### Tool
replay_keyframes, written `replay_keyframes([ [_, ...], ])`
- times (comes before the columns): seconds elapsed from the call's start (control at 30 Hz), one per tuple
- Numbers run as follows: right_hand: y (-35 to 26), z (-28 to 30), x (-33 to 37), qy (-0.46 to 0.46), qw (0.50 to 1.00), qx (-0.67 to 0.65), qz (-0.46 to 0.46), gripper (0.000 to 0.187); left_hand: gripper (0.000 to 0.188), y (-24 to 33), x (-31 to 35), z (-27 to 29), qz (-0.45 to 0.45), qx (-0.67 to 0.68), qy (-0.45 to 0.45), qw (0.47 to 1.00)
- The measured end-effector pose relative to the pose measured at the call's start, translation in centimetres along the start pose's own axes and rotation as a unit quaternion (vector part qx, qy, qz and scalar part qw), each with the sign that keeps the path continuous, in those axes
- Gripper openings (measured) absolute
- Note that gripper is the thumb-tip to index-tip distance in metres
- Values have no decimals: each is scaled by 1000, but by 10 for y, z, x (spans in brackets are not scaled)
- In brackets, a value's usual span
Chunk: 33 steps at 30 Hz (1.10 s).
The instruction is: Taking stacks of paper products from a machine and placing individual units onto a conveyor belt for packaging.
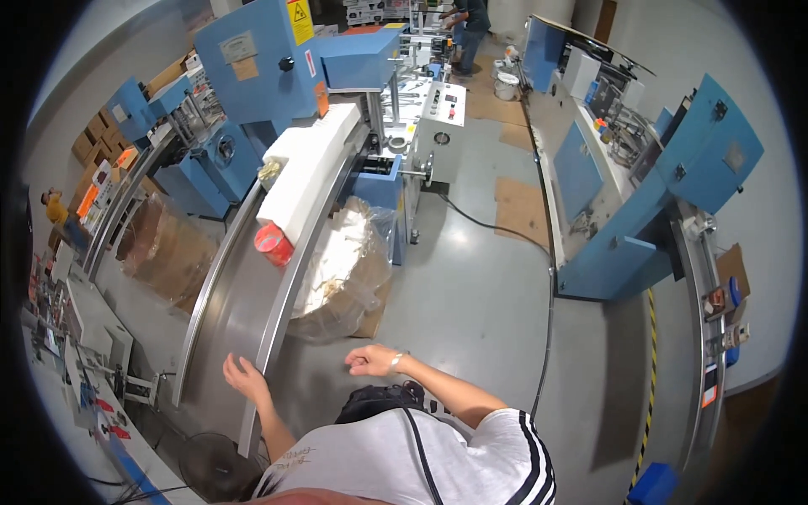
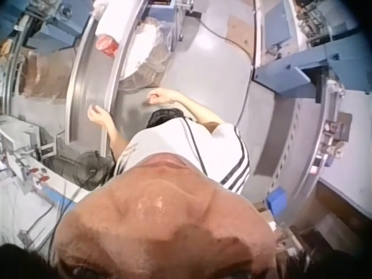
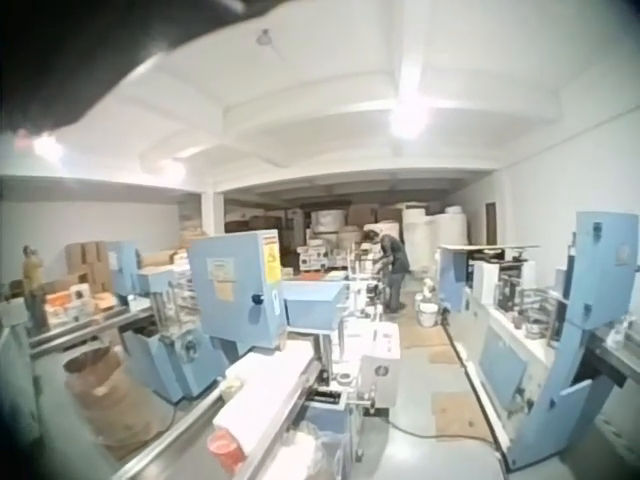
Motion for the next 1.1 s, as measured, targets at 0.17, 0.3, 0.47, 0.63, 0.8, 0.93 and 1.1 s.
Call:
replay_keyframes([
  [0.17,29,28,3,10,994,-101,-34,40,37,6,1,-7,19,-152,4,988],
  [0.3,15,30,-17,29,995,-89,-20,39,41,6,1,-15,21,-185,-16,982],
  [0.47,-13,30,-50,12,996,-86,8,36,51,-1,-1,-18,25,-238,-35,970],
  [0.63,-25,24,-70,-48,983,-172,35,31,56,-15,1,-12,50,-241,-56,968],
  [0.8,-40,15,-100,-68,979,-186,54,34,61,-36,7,0,90,-218,-73,969],
  [0.93,-50,8,-106,-66,965,-245,61,30,62,-16,-10,-9,84,-109,-93,986],
  [1.1,-53,12,-96,-83,970,-229,7,25,62,32,-38,-47,41,-22,-79,996],
])
Point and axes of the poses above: each hand's wrist, its own x-axis away from the middle knuckle, its own z-axis out of the back of the hand, y = z × x, the point moved 7 cm from there along -x, towards the middle knuckle, and after that the axes turned 1 degree about z, right-handed, at the moved point
